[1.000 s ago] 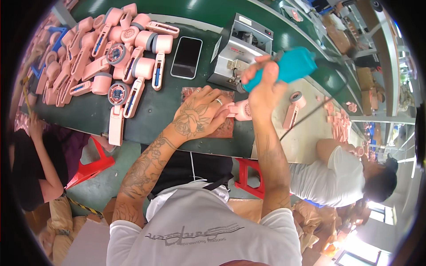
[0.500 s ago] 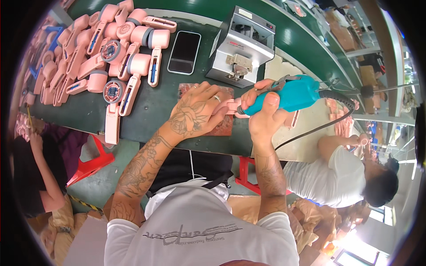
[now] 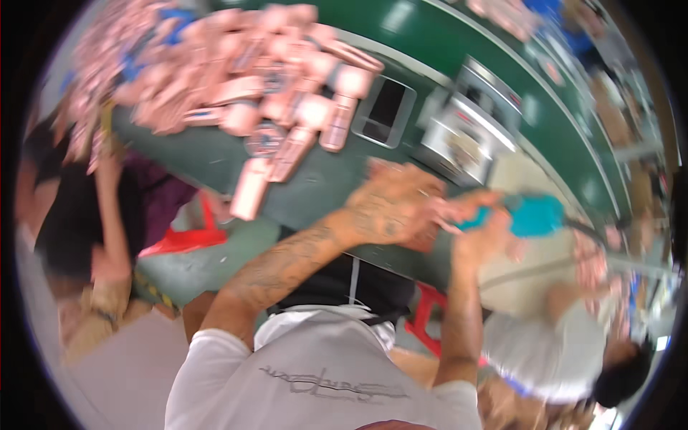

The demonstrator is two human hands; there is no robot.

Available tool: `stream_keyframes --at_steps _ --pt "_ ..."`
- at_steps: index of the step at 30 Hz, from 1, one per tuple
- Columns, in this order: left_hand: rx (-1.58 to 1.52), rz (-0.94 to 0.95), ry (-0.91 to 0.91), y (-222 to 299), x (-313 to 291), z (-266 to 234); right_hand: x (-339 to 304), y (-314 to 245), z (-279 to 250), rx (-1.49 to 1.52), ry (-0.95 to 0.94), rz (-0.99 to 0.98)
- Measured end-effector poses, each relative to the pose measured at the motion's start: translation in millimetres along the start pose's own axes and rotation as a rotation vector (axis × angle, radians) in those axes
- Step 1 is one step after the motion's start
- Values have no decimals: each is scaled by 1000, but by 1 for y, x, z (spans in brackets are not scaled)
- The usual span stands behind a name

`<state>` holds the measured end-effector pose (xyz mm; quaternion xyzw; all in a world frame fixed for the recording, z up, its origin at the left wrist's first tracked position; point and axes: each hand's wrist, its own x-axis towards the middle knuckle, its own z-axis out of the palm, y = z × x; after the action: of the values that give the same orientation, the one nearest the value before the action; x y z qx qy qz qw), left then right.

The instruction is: Assembling handheld pink fans on a factory production line.

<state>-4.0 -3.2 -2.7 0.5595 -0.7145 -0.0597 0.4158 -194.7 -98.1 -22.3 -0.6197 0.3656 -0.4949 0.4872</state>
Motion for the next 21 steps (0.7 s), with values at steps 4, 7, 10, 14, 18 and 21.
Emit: stream_keyframes --at_steps 4,7,10,14,18,21 --pt "177 213 57 15 -6 -4 -10 -59 10 528 -55 27" --pt "101 134 -4 29 -43 -17 -31 -97 5 570 -23 -133" --pt "66 -120 303 17 -61 -81 -57 -102 -5 511 54 -183" --pt "-364 -528 972 -58 -115 -159 -76 -81 -14 407 37 -54" --pt "226 -688 1025 -125 -126 -251 -77 -75 -10 381 30 -67" --pt "399 -787 977 -179 -120 -284 -77 -80 0 385 7 -89"
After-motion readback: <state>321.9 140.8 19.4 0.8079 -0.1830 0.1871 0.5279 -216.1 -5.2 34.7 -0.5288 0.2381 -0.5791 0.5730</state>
